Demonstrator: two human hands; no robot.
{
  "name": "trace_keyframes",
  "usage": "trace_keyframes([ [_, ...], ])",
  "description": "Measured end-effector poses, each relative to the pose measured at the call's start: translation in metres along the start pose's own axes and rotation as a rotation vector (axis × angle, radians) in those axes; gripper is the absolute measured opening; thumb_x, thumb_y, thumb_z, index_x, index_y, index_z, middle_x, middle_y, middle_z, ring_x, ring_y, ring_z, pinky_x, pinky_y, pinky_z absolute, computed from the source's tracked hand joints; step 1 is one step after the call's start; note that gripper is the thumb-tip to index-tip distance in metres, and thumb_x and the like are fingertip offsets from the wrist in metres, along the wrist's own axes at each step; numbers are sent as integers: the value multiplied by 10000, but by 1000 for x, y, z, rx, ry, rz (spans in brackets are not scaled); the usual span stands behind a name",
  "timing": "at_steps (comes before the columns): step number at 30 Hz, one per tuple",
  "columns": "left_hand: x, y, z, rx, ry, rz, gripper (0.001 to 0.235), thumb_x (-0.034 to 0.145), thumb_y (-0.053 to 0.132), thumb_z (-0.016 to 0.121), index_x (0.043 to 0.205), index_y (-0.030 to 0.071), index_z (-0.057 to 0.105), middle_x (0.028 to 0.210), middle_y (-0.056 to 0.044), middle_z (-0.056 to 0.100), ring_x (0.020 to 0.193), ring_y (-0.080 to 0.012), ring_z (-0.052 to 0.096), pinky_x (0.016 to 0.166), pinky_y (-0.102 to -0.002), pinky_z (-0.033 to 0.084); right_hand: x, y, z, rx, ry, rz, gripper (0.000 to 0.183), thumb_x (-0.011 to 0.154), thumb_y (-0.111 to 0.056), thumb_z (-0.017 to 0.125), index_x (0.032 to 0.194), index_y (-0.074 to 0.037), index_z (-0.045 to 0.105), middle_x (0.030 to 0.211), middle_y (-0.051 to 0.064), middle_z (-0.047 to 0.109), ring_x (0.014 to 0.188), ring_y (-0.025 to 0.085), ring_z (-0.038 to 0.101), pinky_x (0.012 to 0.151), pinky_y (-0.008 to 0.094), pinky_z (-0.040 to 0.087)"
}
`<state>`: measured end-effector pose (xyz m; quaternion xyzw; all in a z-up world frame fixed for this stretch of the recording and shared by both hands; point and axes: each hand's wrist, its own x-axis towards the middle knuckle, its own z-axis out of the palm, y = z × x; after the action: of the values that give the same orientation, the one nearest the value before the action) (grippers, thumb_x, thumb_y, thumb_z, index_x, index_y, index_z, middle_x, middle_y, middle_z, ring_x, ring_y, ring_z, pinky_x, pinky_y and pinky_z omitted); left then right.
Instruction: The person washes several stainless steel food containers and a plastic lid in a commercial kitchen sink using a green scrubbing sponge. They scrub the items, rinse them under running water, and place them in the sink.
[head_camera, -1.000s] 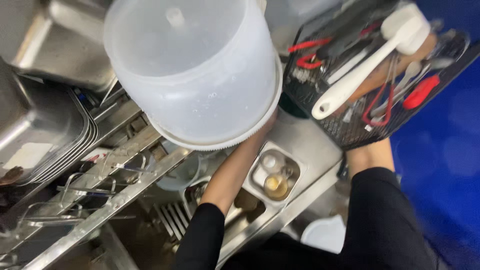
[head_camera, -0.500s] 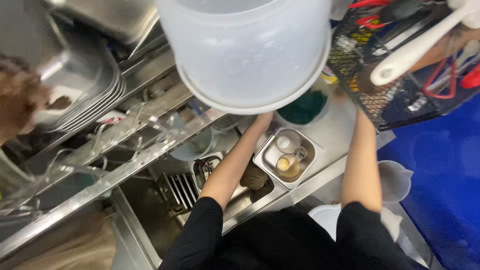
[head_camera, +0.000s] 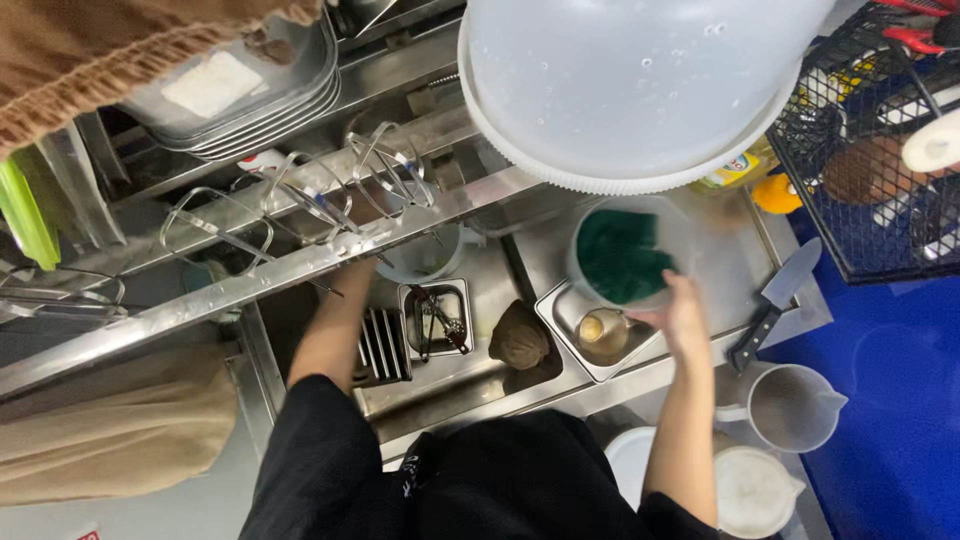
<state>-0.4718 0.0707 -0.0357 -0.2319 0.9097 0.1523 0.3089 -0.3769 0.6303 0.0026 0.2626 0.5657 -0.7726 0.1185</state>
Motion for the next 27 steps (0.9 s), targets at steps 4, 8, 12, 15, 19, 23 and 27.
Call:
trace_keyframes([
  [4, 52, -34, -12, -21, 39, -136, 803, 922, 653, 387, 1581, 202, 307, 1548, -135, 423, 1341, -308, 482, 1033, -516, 476, 9, -43, -26, -175, 139, -28, 482, 1061, -211, 434, 1232, 240, 430, 1022, 365, 658, 824, 524, 714, 666, 504, 632],
  [8, 74, -38, -14, -32, 30, -161, 761, 937, 612, 407, 1564, 188, 332, 1543, -150, 430, 1346, -325, 483, 1047, -513, 467, 26, -65, -43, -361, 275, -112, 388, 1034, -153, 435, 1204, 191, 493, 1000, 317, 668, 765, 470, 734, 626, 465, 616],
  [12, 77, -34, -5, -40, 27, -173, 719, 953, 571, 427, 1547, 174, 357, 1538, -165, 438, 1350, -343, 483, 1061, -510, 457, 56, -44, -70, -706, 372, -43, 358, 1049, -165, 454, 1172, 150, 571, 955, 373, 709, 761, 417, 751, 627, 407, 600],
  [15, 77, -27, 3, -50, 29, -176, 687, 964, 541, 442, 1535, 163, 375, 1535, -176, 443, 1353, -356, 483, 1071, -508, 450, 83, 2, -85, -876, 368, -142, 404, 1058, -232, 560, 1118, 161, 629, 898, 361, 727, 841, 386, 751, 714, 409, 566],
  [19, 71, -24, 15, -71, 50, -194, 645, 979, 500, 461, 1518, 149, 400, 1530, -191, 451, 1358, -373, 483, 1084, -505, 440, 110, 39, -86, -397, 267, -136, 595, 931, -299, 655, 1291, 147, 495, 1166, 160, 658, 862, 445, 760, 688, 494, 634],
  [23, 53, -39, 27, -78, 79, -219, 604, 995, 459, 481, 1501, 135, 425, 1526, -206, 458, 1362, -390, 483, 1098, -501, 430, 83, 20, -47, -1093, 439, -266, 649, 1035, -433, 637, 1111, 212, 617, 880, 374, 679, 953, 501, 686, 835, 524, 539],
  [27, 38, -41, 44, -106, 116, -222, 562, 1010, 418, 501, 1484, 121, 451, 1521, -221, 466, 1366, -408, 484, 1112, -498, 421, 18, -37, 45, -1176, 463, -309, 412, 1068, -326, 598, 1150, 63, 709, 957, 336, 696, 953, 476, 688, 821, 517, 544],
])
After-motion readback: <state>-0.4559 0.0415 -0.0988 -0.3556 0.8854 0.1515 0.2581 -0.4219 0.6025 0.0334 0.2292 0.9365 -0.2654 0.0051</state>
